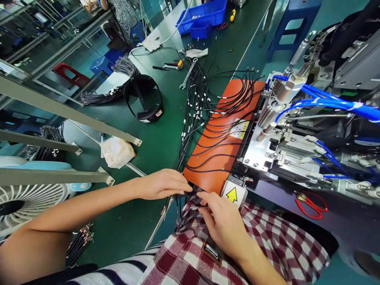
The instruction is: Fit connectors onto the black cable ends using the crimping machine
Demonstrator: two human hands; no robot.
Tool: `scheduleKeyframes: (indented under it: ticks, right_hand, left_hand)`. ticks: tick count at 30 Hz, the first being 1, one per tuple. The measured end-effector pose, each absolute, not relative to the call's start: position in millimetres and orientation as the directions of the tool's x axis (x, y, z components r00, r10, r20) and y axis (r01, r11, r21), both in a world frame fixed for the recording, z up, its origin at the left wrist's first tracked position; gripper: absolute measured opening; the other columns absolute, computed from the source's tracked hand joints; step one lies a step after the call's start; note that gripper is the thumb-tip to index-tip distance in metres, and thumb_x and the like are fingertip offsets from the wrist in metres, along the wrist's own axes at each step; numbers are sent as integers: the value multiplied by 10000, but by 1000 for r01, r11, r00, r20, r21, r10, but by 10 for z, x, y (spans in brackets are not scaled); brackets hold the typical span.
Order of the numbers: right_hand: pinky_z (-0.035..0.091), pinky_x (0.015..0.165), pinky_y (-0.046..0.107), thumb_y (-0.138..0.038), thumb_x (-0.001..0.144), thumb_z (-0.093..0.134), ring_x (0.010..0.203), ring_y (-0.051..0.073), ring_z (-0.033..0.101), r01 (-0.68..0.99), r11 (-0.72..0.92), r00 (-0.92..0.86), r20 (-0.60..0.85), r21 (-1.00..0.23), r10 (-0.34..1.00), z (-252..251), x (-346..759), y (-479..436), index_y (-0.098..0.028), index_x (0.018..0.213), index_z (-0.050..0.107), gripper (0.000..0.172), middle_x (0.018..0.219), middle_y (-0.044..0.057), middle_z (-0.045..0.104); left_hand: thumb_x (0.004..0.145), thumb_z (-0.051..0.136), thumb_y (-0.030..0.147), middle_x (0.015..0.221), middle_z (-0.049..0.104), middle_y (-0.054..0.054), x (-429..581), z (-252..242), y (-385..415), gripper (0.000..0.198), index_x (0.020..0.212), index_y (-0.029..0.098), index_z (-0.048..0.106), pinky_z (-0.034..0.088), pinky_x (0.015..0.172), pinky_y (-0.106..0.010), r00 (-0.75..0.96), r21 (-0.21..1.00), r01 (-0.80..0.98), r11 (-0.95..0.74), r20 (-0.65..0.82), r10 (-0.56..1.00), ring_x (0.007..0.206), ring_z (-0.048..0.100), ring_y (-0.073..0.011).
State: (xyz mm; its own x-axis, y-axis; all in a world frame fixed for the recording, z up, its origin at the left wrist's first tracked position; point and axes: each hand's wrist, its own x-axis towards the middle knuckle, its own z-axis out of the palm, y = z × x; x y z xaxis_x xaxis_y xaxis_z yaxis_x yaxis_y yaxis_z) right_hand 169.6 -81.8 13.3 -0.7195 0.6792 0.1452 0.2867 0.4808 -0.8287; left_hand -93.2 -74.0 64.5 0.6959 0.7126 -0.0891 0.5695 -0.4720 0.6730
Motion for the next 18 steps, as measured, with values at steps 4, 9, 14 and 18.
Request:
scheduleKeyframes:
  ticks: [4, 9, 14, 18]
  right_hand:
    - [507, 680, 311, -239, 899, 590, 691, 150, 595, 167, 132, -573, 12, -977, 819, 137, 1635, -837, -273, 1311, 421, 447, 961, 42, 635]
    - [495, 643, 285, -326, 861, 648, 655, 147, 586, -46, -209, -304, -185, -977, 934, 154, 1587, -865, -243, 1132, 556, 298, 754, -6, 620]
    - [472, 580, 272, -355, 843, 658, 575, 144, 571, 24, -219, -226, -218, -975, 949, 162, 1590, -915, -204, 887, 650, 158, 651, -7, 605]
    - [494, 594, 269, -323, 835, 666, 608, 141, 588, 66, -159, -286, -171, -985, 943, 177, 1630, -950, -205, 882, 678, 127, 787, 22, 652]
  left_hand:
    - [982, 414, 270, 914, 703, -85, -816, 549, -734, 287, 1104, 149, 643, 479, 766, -230, 517, 714, 601, -359, -5, 856, 822, 649, -146]
    - [968, 432, 243, 880, 703, -65, -735, 379, -780, 238, 1027, 146, 641, 459, 730, -241, 521, 646, 646, -408, 17, 853, 772, 637, -146]
    - [921, 465, 231, 841, 696, -61, -585, 384, -833, 193, 1001, 153, 622, 478, 727, -269, 534, 635, 654, -411, -3, 845, 763, 650, -164]
    - [931, 471, 252, 1053, 682, -87, -337, 511, -863, 320, 1237, 158, 484, 497, 813, -277, 529, 826, 488, -281, -24, 849, 925, 655, -172]
